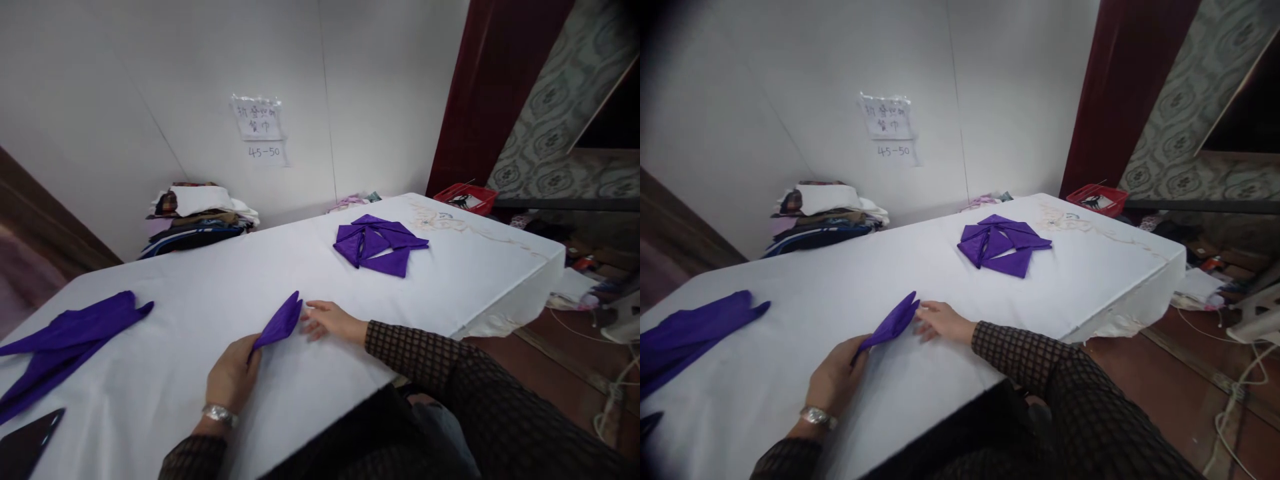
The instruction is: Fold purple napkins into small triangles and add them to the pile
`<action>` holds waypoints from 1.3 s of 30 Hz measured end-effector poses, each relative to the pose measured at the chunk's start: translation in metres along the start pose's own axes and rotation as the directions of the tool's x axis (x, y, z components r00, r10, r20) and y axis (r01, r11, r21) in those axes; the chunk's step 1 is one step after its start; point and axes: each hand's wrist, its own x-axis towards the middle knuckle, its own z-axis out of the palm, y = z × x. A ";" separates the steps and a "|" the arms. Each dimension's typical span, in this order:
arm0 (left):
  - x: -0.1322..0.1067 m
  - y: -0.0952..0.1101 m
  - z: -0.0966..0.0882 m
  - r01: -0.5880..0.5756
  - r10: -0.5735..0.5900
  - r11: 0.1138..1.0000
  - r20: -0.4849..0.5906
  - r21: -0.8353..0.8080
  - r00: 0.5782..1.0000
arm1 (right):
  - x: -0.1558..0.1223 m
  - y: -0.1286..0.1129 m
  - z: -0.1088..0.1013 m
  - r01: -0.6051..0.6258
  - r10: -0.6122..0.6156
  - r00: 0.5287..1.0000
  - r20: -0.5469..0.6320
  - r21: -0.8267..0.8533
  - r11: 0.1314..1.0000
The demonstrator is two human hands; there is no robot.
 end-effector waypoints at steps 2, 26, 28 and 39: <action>-0.005 0.014 0.001 -0.041 0.041 0.999 0.027 0.016 0.999 | -0.007 0.000 0.007 -0.176 0.142 0.974 0.175 0.201 0.964; -0.020 0.064 0.004 -0.234 0.246 0.968 0.147 -0.094 0.958 | -0.021 -0.002 -0.016 -0.052 0.069 0.997 -0.018 0.478 0.877; -0.020 0.057 0.010 -0.217 0.227 0.970 0.097 -0.106 0.969 | -0.034 -0.009 -0.038 -0.014 0.058 0.995 -0.084 0.453 0.891; -0.019 0.031 0.032 -0.333 0.333 0.936 -0.018 -0.110 0.943 | -0.126 -0.031 -0.237 -0.093 0.096 0.749 -0.656 0.039 0.995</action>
